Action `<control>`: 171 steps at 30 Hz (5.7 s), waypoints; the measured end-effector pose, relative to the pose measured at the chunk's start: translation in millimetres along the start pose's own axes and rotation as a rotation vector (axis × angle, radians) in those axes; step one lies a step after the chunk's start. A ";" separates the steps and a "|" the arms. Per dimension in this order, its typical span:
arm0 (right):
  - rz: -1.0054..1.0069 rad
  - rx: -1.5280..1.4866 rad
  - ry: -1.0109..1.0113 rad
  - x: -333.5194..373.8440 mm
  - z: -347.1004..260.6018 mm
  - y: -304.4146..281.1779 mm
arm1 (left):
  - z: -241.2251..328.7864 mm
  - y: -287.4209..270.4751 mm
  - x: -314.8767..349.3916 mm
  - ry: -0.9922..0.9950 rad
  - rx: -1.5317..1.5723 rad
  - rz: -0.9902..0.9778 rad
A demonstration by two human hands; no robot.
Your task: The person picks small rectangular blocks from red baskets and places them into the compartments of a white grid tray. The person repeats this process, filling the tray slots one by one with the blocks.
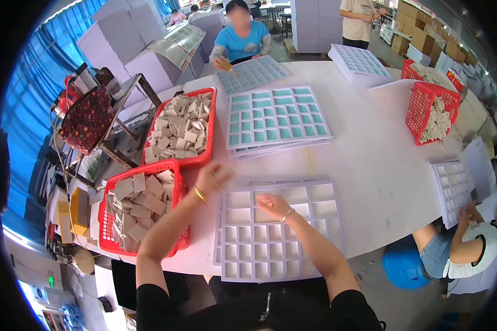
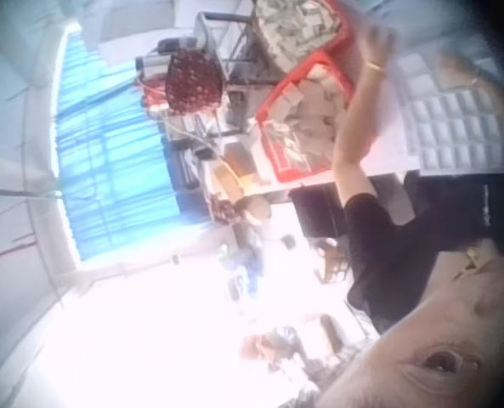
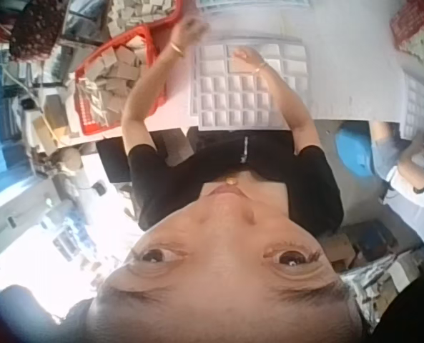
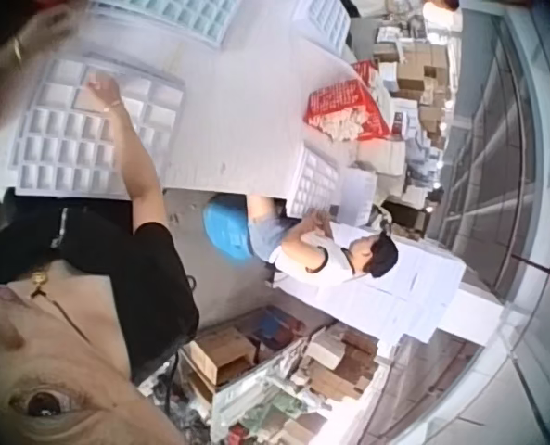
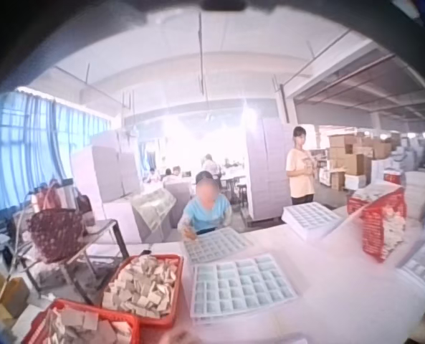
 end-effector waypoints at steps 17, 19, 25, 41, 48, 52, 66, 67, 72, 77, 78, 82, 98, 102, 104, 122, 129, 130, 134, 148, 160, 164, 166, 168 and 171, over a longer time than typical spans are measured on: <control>-0.002 -0.381 0.132 108.6 -19.8 7.9 | -64.4 83.1 217.3 -0.573 0.802 -0.191; 0.023 -0.376 0.125 111.8 -19.4 8.0 | -68.4 77.7 224.0 -0.555 0.716 -0.173; 0.182 -0.436 0.132 117.3 -5.3 -10.7 | -92.1 63.0 223.0 -0.505 0.427 0.029; 0.392 -0.365 0.098 110.5 0.3 -64.6 | -51.6 50.3 160.9 -0.060 -0.609 -0.112; 0.320 -0.319 0.166 112.1 10.5 -53.2 | -42.9 69.5 148.5 0.244 -0.725 -0.213; 0.320 -0.342 0.164 109.8 7.3 -47.7 | -39.1 92.1 137.1 0.342 -0.872 -0.488; 0.329 -0.341 0.148 104.4 9.4 -44.3 | -53.0 128.3 126.1 0.344 -0.994 -0.646; 0.335 -0.335 0.150 104.8 9.2 -44.2 | -56.6 124.3 126.6 0.320 -0.974 -0.547; 0.280 0.002 -0.056 101.4 4.7 -38.7 | -51.7 99.3 149.2 0.356 -1.011 -0.458; 0.116 0.247 -0.072 89.2 1.6 -18.2 | -64.5 93.4 173.7 0.286 -1.138 -0.539; 0.103 0.311 -0.097 86.1 -0.7 -17.8 | -65.3 93.2 173.8 0.287 -1.128 -0.524; 0.166 0.760 -0.550 87.6 -29.1 -10.1 | -45.1 80.4 175.0 0.223 -0.757 -0.144; 0.069 -0.526 0.097 115.2 -31.5 33.2 | 8.4 44.4 197.8 0.317 -0.017 0.255; 0.244 -0.419 0.102 111.0 -36.3 -7.7 | 30.5 -24.8 130.8 0.449 -0.307 0.448; 0.311 -0.369 0.111 113.8 -31.7 -26.9 | 43.5 -58.0 76.5 0.721 -0.527 0.504; 0.351 -0.004 0.015 133.8 4.2 -48.3 | -58.0 -185.3 -116.8 -0.176 -1.162 0.534; -0.057 0.275 -0.154 132.8 -9.5 -0.4 | -15.9 -164.0 -83.5 0.439 -0.648 0.775; -0.035 0.297 -0.190 133.7 -11.2 0.9 | -11.4 -148.9 -74.2 0.425 -0.588 0.723; 0.072 0.540 -0.356 140.8 -34.3 6.2 | -28.7 -81.5 -29.8 0.419 -0.300 0.378; 0.218 0.637 -0.511 154.8 -28.9 6.7 | -67.8 78.1 188.7 0.021 -0.503 -0.434; 0.161 0.774 -0.502 164.8 -30.7 9.2 | -49.4 87.0 211.2 0.181 -0.907 -0.419; 0.116 0.931 -0.487 172.7 -35.1 13.8 | -47.1 91.3 237.3 0.547 -1.030 -0.384; 0.103 0.966 -0.496 175.5 -39.2 14.9 | -49.2 92.7 236.9 0.525 -1.071 -0.415; 0.087 0.965 -0.468 175.7 -37.9 14.4 | -49.7 93.5 233.7 0.466 -1.079 -0.450; 0.051 0.901 -0.447 176.7 -37.5 10.1 | -47.6 87.1 227.3 0.328 -0.970 -0.433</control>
Point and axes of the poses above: each hand's wrist, its own x-axis away from the middle knuckle, its own y-axis out of the palm, z = x × y, the point moved 7 cm from there along -x, towards the middle knuckle, and after that the axes turned 12 degrees about z, right-handed, at the moved point
